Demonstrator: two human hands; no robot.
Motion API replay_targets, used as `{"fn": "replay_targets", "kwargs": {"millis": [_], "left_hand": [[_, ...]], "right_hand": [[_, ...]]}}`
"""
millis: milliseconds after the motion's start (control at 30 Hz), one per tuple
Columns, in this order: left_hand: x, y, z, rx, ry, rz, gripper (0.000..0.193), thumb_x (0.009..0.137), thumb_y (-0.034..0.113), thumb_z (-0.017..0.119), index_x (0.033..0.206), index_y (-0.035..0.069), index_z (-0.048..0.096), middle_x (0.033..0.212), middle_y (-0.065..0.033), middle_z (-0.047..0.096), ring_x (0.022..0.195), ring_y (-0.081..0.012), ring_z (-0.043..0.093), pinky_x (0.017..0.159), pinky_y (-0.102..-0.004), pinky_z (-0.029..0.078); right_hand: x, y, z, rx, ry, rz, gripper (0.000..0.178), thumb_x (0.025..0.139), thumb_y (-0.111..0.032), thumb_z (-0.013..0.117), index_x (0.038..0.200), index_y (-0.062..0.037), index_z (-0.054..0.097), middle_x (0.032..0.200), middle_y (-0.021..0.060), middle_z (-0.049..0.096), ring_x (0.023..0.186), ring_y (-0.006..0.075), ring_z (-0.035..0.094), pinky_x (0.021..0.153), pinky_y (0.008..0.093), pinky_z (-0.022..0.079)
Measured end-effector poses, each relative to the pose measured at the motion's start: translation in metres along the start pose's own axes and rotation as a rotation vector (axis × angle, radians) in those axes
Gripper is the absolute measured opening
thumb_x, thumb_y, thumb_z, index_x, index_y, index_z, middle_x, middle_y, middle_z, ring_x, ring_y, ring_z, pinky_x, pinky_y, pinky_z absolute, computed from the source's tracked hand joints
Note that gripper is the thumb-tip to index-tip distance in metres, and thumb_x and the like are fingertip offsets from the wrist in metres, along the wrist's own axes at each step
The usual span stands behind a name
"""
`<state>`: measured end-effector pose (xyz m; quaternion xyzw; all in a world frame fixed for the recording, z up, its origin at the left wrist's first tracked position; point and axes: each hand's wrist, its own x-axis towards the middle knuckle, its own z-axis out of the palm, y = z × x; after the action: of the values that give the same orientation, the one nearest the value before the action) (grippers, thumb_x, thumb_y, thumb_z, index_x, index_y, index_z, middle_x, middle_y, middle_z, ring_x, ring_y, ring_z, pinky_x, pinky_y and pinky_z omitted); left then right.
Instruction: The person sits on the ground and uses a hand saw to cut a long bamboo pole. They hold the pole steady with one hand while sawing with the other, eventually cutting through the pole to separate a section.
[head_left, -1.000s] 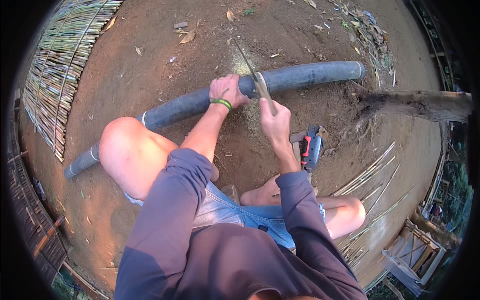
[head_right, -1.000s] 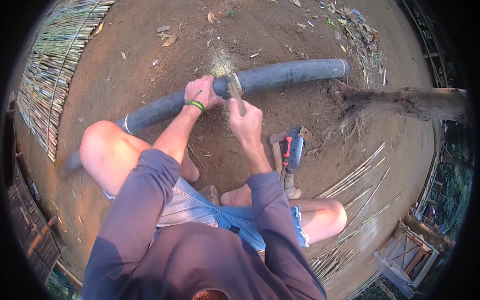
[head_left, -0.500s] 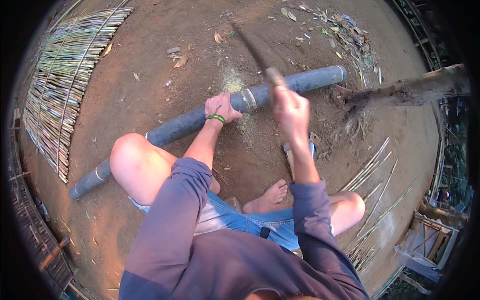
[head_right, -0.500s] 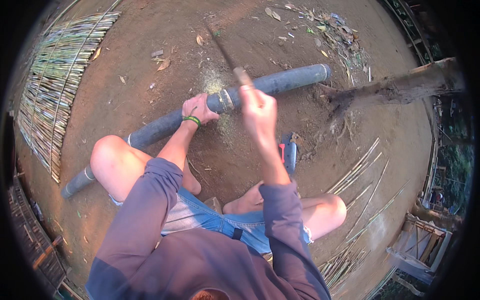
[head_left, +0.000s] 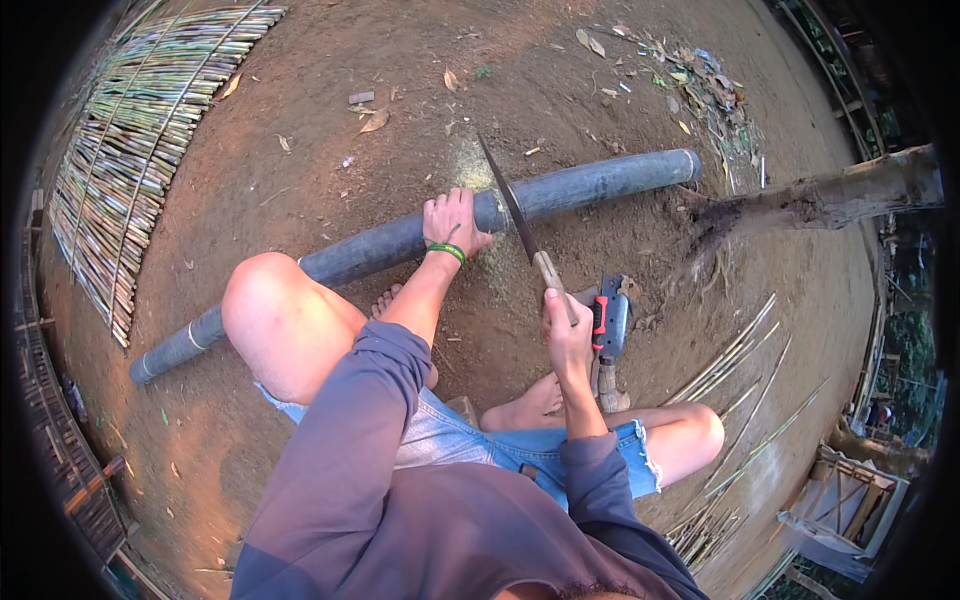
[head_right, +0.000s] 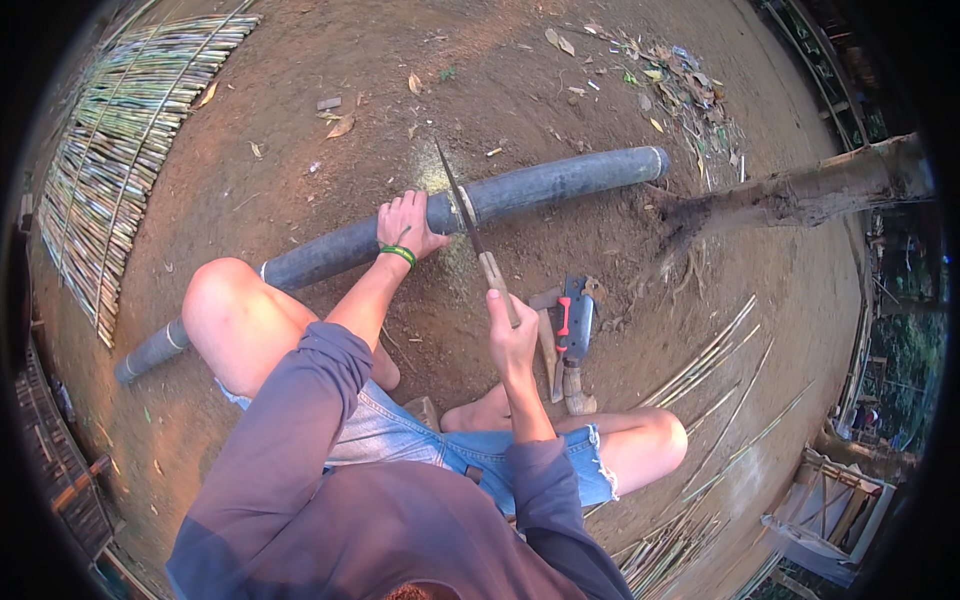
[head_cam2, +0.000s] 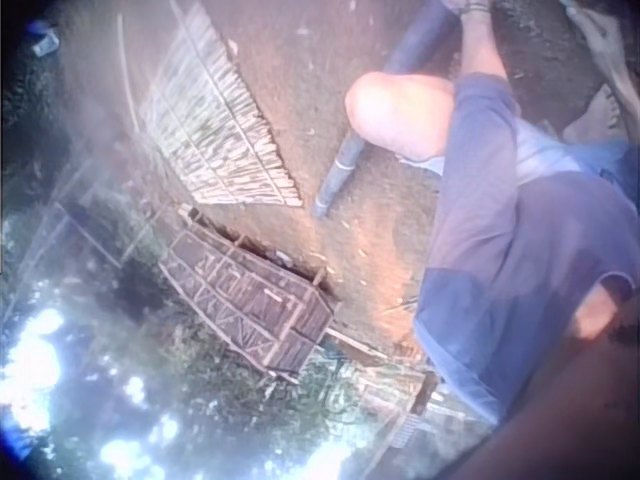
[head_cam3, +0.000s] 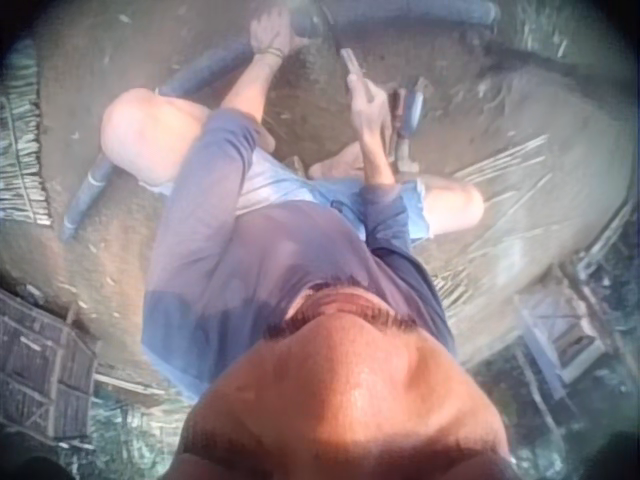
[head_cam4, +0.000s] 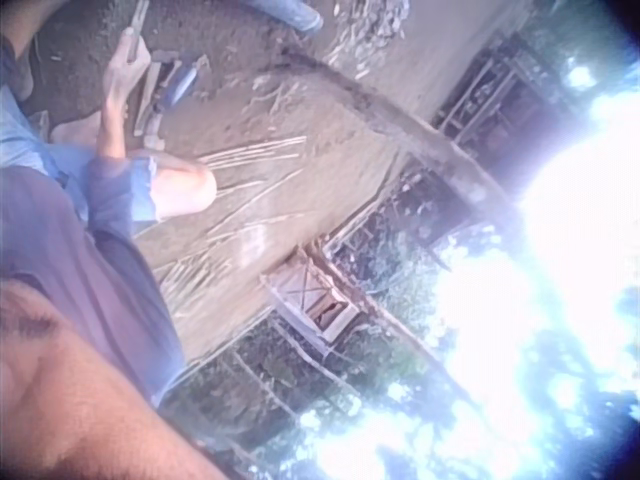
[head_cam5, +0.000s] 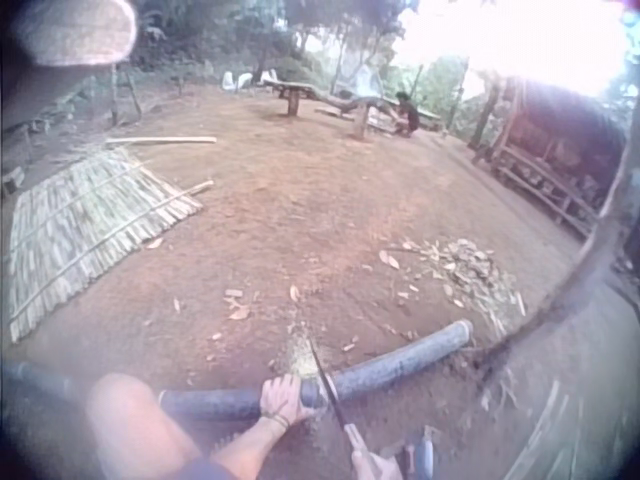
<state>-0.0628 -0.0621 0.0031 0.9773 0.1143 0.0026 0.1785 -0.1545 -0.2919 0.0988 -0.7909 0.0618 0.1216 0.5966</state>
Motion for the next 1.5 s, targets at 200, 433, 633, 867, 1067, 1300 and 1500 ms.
{"fn": "replay_targets", "kwargs": {"millis": [200,433,633,867,1067,1300,1500], "left_hand": [[0.004,0.003,0.006,0.032,0.003,-0.014,0.081,0.056,0.048,0.095,0.121,0.011,0.064,0.117,-0.0083,0.066,0.112,-0.0290,0.065,0.097,-0.0438,0.047],[0.010,-0.010,-0.006,-0.011,-0.040,-0.029,0.075,0.056,0.047,0.095,0.115,0.011,0.066,0.113,-0.0093,0.068,0.109,-0.0306,0.068,0.096,-0.0451,0.049],[0.015,0.007,0.004,-0.069,-0.048,0.046,0.075,0.056,0.047,0.095,0.115,0.011,0.066,0.110,-0.0101,0.069,0.106,-0.0313,0.069,0.094,-0.0455,0.051],[0.017,-0.006,-0.008,-0.054,-0.058,-0.006,0.075,0.054,0.046,0.095,0.114,0.011,0.066,0.111,-0.0102,0.069,0.103,-0.0321,0.070,0.093,-0.0452,0.052],[0.015,-0.006,-0.008,-0.007,-0.104,-0.040,0.074,0.054,0.043,0.095,0.114,0.011,0.066,0.111,-0.0100,0.068,0.104,-0.0326,0.070,0.094,-0.0447,0.051],[0.023,0.000,0.003,-0.090,-0.077,0.020,0.073,0.055,0.045,0.095,0.113,0.012,0.067,0.115,-0.0094,0.069,0.105,-0.0321,0.069,0.094,-0.0453,0.051],[0.018,-0.009,-0.008,-0.037,-0.117,-0.039,0.073,0.057,0.050,0.095,0.112,0.011,0.068,0.114,-0.0100,0.071,0.107,-0.0319,0.070,0.094,-0.0457,0.053]], "right_hand": [[0.008,-0.016,0.016,-0.116,0.045,-0.015,0.039,0.103,-0.029,0.065,0.083,0.0053,0.065,0.061,0.0042,0.049,0.062,0.0124,0.043,0.057,0.0377,0.036],[-0.034,-0.025,-0.004,-0.288,0.006,-0.140,0.031,0.100,-0.024,0.065,0.087,0.0031,0.072,0.066,0.0197,0.064,0.063,0.0214,0.068,0.061,0.0398,0.047],[0.062,-0.017,0.034,-0.321,0.025,-0.223,0.030,0.100,-0.027,0.066,0.092,0.0015,0.071,0.072,0.0229,0.065,0.062,0.0303,0.068,0.060,0.0413,0.049],[0.021,-0.013,0.020,-0.200,0.000,-0.159,0.028,0.101,-0.021,0.066,0.087,0.0029,0.069,0.063,0.0121,0.058,0.058,0.0155,0.056,0.057,0.0386,0.044],[0.005,-0.004,0.015,-0.167,0.022,-0.201,0.028,0.104,-0.023,0.064,0.091,0.0023,0.069,0.065,-0.0017,0.053,0.063,0.0071,0.045,0.056,0.0307,0.038],[0.082,-0.017,0.051,-0.281,0.011,-0.203,0.029,0.102,-0.022,0.065,0.088,0.0033,0.068,0.063,0.0189,0.052,0.056,0.0209,0.058,0.057,0.0393,0.045],[-0.010,0.003,-0.006,-0.240,-0.018,-0.226,0.029,0.099,-0.023,0.067,0.085,0.0019,0.069,0.070,0.0239,0.058,0.059,0.0306,0.056,0.058,0.0424,0.044]]}}
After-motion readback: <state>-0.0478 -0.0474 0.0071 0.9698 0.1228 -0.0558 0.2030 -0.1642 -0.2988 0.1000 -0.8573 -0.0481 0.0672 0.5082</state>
